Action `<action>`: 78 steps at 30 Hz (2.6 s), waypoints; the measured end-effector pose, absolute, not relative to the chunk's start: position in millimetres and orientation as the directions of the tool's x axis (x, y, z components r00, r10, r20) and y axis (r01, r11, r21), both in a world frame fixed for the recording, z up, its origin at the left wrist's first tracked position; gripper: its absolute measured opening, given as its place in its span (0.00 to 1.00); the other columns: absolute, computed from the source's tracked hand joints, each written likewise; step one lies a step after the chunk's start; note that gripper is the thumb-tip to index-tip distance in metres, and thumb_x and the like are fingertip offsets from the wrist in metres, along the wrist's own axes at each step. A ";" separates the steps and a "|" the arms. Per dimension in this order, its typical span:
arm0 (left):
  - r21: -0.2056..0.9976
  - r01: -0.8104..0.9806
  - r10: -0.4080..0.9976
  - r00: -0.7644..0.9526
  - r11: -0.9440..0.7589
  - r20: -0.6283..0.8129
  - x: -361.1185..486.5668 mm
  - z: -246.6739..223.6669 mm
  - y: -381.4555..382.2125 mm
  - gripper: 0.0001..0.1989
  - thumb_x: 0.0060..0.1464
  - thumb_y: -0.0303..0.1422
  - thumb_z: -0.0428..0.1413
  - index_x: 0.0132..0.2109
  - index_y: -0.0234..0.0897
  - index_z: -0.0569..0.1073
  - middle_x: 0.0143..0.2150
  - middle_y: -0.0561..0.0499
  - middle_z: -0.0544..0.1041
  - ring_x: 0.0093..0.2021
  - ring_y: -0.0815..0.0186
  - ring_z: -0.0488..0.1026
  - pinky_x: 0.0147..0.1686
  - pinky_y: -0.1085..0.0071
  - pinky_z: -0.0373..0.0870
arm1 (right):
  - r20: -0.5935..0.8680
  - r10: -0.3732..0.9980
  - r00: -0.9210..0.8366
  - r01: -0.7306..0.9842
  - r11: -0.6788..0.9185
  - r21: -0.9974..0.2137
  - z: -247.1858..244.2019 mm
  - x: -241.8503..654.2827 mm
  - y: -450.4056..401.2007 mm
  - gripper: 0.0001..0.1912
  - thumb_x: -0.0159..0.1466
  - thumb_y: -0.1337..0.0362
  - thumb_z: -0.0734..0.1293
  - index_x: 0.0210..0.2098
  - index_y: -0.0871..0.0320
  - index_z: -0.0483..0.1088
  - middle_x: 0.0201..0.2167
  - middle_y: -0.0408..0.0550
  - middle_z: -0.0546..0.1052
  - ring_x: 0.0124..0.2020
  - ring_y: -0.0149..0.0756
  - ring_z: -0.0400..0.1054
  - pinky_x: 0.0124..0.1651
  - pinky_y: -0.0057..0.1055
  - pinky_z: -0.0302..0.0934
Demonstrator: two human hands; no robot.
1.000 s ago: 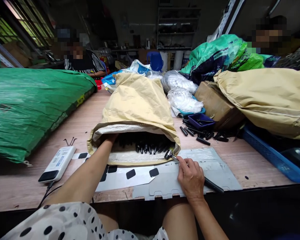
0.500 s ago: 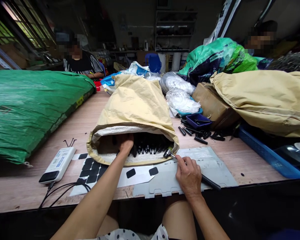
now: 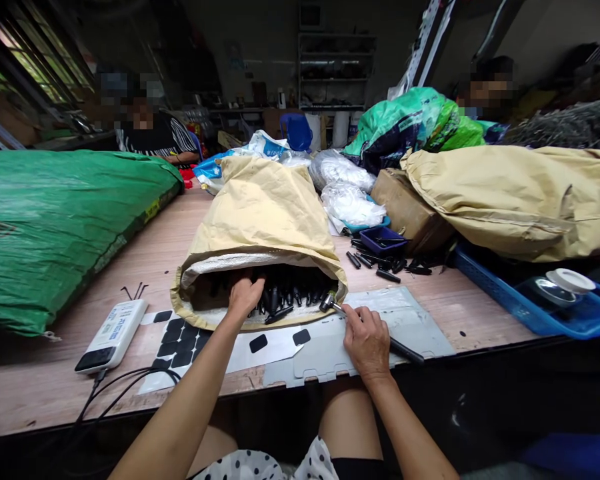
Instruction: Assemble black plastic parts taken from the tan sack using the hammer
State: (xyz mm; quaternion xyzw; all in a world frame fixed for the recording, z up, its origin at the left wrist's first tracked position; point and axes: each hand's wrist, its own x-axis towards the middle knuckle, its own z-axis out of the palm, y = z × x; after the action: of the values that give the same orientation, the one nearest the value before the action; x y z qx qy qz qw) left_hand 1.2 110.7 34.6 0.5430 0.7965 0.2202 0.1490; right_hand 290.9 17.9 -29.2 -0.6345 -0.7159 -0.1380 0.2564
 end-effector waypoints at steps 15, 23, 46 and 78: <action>0.217 0.971 0.931 0.013 -0.098 0.364 71.1 28.8 83.0 0.13 0.55 0.43 0.61 0.33 0.39 0.78 0.39 0.41 0.73 0.48 0.49 0.64 0.46 0.53 0.59 | 0.539 0.841 -0.052 0.973 0.163 -0.161 -28.9 291.1 17.8 0.16 0.67 0.68 0.62 0.52 0.51 0.74 0.37 0.47 0.74 0.39 0.39 0.60 0.41 0.34 0.50; 0.532 0.812 0.938 0.052 -0.239 0.341 33.1 22.2 16.3 0.06 0.59 0.36 0.59 0.41 0.41 0.78 0.36 0.49 0.75 0.40 0.59 0.70 0.42 0.64 0.66 | 0.525 0.850 -0.041 0.974 0.152 -0.170 -26.2 290.0 17.2 0.17 0.67 0.68 0.62 0.52 0.52 0.74 0.37 0.47 0.74 0.39 0.39 0.61 0.42 0.34 0.50; 0.660 0.709 0.966 0.136 -0.249 0.219 32.9 -13.0 1.0 0.05 0.57 0.33 0.61 0.42 0.42 0.77 0.37 0.51 0.75 0.41 0.61 0.72 0.43 0.66 0.68 | 0.417 0.908 -0.044 0.767 0.298 -0.568 20.0 253.3 -28.4 0.19 0.71 0.63 0.58 0.58 0.49 0.71 0.45 0.47 0.79 0.44 0.37 0.74 0.47 0.31 0.68; 0.794 0.571 0.978 0.104 -0.208 0.181 29.4 -14.5 2.9 0.09 0.51 0.24 0.60 0.40 0.40 0.73 0.39 0.54 0.74 0.41 0.63 0.71 0.42 0.68 0.66 | 0.541 0.841 -0.027 0.957 0.178 -0.228 -14.3 279.4 -0.1 0.14 0.67 0.67 0.63 0.49 0.52 0.77 0.35 0.47 0.78 0.38 0.40 0.66 0.43 0.35 0.57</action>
State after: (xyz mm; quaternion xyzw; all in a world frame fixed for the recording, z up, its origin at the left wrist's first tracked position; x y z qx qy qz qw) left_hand 29.4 2.9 -14.5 0.6876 0.5633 0.3619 0.2810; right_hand 279.4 -0.1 -14.3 -0.6334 -0.7097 -0.0998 0.2919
